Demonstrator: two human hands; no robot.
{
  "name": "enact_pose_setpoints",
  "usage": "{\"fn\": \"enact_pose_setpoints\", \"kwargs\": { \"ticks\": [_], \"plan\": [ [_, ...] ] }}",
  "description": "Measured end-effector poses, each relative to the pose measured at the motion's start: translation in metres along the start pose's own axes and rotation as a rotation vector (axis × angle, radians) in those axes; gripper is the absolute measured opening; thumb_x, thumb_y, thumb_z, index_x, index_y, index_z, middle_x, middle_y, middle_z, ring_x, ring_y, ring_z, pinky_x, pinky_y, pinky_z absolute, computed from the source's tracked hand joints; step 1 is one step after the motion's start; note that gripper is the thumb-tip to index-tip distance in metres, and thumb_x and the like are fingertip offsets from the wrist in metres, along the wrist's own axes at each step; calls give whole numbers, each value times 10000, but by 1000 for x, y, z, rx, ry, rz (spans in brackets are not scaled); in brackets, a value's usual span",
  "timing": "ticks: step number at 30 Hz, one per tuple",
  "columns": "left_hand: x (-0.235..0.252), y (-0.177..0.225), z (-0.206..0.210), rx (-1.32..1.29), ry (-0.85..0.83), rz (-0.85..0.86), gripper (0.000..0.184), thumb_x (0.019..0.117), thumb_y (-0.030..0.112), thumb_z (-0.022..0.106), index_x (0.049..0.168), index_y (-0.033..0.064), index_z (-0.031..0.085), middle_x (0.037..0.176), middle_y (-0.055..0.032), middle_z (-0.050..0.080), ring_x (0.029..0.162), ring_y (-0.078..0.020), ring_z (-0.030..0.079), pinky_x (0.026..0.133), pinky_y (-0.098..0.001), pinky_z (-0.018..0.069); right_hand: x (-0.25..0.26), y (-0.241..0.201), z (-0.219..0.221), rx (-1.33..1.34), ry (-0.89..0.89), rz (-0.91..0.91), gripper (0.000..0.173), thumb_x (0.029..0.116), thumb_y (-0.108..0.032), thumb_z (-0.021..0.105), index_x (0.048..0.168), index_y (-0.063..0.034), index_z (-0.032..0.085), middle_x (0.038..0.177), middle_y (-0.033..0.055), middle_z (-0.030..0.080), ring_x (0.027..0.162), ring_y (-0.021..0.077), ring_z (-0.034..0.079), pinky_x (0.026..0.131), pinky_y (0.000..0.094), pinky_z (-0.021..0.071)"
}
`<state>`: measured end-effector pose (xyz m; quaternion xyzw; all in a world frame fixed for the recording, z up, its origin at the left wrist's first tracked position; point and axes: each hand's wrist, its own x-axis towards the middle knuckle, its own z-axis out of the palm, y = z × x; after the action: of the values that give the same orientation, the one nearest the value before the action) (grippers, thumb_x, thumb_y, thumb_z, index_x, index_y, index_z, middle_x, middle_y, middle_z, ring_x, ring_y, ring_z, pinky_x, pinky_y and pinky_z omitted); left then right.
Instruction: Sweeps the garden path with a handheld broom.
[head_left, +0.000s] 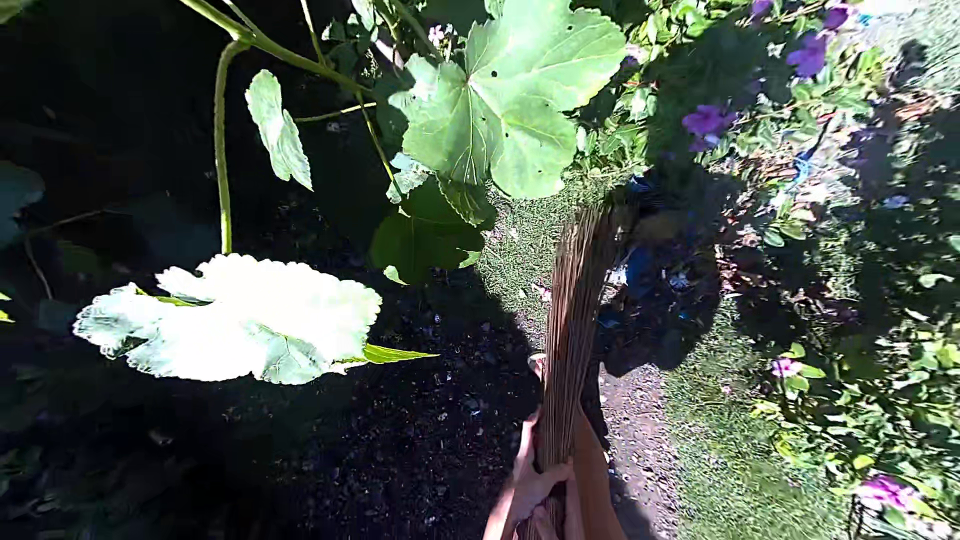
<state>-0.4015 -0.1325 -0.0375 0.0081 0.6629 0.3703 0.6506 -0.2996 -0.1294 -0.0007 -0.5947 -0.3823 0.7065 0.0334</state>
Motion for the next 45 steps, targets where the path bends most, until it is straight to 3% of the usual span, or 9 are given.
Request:
{"fn": "enact_pose_setpoints", "kwargs": {
  "ticks": [5,10,14,20,24,28,31,36,45],
  "plan": [
    [21,-18,-20,-7,300,5,939,860,-25,645,1589,-33,54,1534,-317,362,1312,-233,536,1065,-355,468,46,10,-4,40,-337,123,726,996,-130,516,1572,110,145,1616,299,255,1482,272,347,1206,360,298],
    [41,-18,13,-12,10,-134,883,896,20,647,1603,34,117,1548,-271,377,1338,-276,508,1083,-423,451,32,-6,-25,-170,-16,201,825,999,-110,579,1607,37,41,1607,306,278,1466,343,385,1194,440,333],
    [-5,-46,39,-46,-147,-52,934,847,84,686,1603,-4,145,1565,-296,348,1364,-307,481,1107,-443,430,-33,22,-32,-202,78,3,862,938,-74,550,1533,191,-14,1581,433,140,1491,441,283,1223,451,265],
    [12,-76,94,-117,156,32,899,876,-24,666,1574,-98,104,1564,-348,309,1435,-348,397,1178,-420,351,5,59,-114,-258,-150,-43,746,946,-115,541,1557,124,186,1596,312,285,1471,275,370,1202,377,328],
    [72,-142,135,-29,165,67,906,836,44,755,1574,-38,237,1580,-298,334,1444,-349,404,1177,-456,392,2,60,-131,-206,63,-4,728,970,-80,532,1576,87,167,1541,319,368,1394,278,453,1147,378,385],
    [-3,-131,143,-131,-48,120,888,833,62,750,1577,-7,271,1597,-294,301,1435,-358,394,1155,-483,374,-61,76,-137,-360,78,-93,858,959,-141,557,1581,105,21,1621,345,177,1508,350,287,1225,429,265],
    [-52,-134,152,-265,141,90,909,858,45,705,1588,-39,169,1544,-325,361,1374,-345,467,1122,-450,414,-80,81,-158,-446,-125,-112,783,965,-99,563,1555,155,116,1605,374,191,1501,400,293,1229,456,254],
    [-12,-139,162,-268,360,-8,958,866,46,716,1610,12,113,1582,-319,294,1428,-389,399,1146,-495,390,-25,77,-177,-272,-256,124,666,987,-135,486,1585,-4,224,1375,248,531,1003,223,651,833,400,565],
    [-46,-111,229,-479,-18,-51,836,912,25,624,1595,22,142,1405,-313,502,1164,-293,605,964,-433,509,-81,61,-231,-577,-69,-69,798,966,-89,546,1557,153,69,1598,387,186,1498,417,284,1223,458,247]
  ]
}}
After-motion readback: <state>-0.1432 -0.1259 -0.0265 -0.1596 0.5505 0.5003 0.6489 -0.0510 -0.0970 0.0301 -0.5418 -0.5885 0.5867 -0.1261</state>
